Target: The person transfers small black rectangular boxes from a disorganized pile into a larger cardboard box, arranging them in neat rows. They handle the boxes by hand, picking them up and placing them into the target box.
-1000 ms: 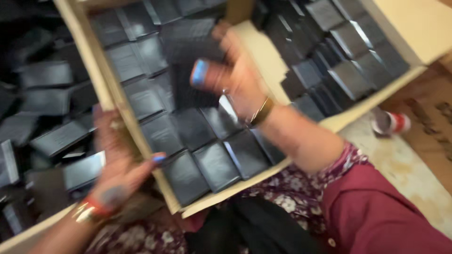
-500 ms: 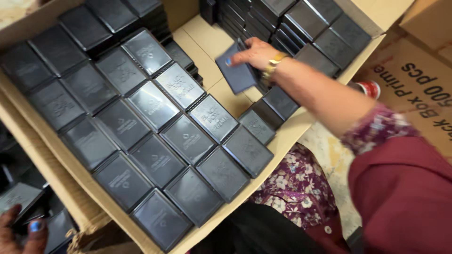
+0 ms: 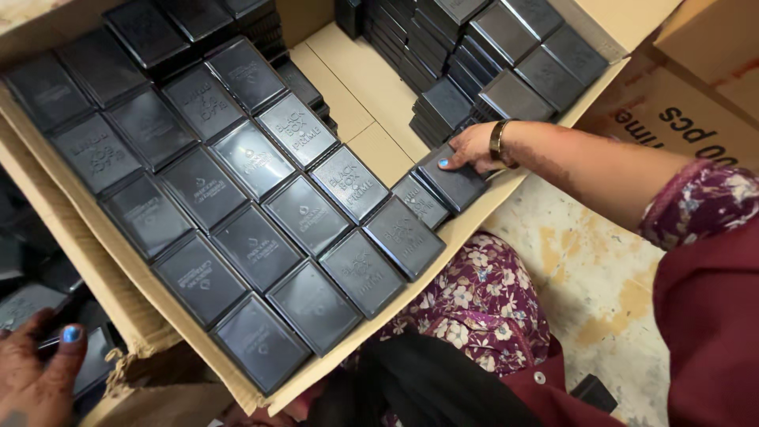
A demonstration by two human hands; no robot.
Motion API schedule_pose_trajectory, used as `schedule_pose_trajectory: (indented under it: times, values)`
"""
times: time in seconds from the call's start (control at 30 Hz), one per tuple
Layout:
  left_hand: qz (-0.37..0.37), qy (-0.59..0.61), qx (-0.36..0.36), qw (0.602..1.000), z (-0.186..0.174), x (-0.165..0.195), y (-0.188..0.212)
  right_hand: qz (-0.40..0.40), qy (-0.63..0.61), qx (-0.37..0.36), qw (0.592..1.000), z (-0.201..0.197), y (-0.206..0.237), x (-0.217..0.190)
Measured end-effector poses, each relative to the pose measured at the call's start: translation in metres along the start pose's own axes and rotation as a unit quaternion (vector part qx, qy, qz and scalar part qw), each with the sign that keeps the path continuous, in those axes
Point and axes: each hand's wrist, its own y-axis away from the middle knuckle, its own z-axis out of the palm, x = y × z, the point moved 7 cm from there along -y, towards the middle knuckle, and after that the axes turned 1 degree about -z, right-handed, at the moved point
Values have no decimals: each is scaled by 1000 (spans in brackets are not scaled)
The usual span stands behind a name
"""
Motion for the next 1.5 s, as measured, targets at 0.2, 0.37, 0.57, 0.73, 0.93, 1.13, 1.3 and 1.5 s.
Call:
schedule_pose_trajectory:
  times: [0.2,0.37,0.57,0.73,0.93,1.13,1.3,1.5]
  values:
    - [-243,307,-17,920,4,-32,-5,-77,373,193,904,34,85,-98]
    - [-389,290,-89,870,22,-79,-1,-109,366,309,871,13,156,-145]
    - [-51,55,-145,987,23,-46,-32,-101,587,332,731,5,138,-144]
    - [-34,-132,-158,978,18,-34,-24,-141,689,270,658,16,89,-114]
    - [206,-172,-155,951,22,1,-31,-184,741,206,612,12,75,-91]
    - [-74,-290,-435,849,51,-44,-24,-219,772,139,581,18,64,-92]
    - [-82,-369,-517,768,45,-33,-8,-204,787,139,565,22,52,-91]
    - [-58,-423,-557,712,32,-16,-20,-280,685,427,520,20,107,-142]
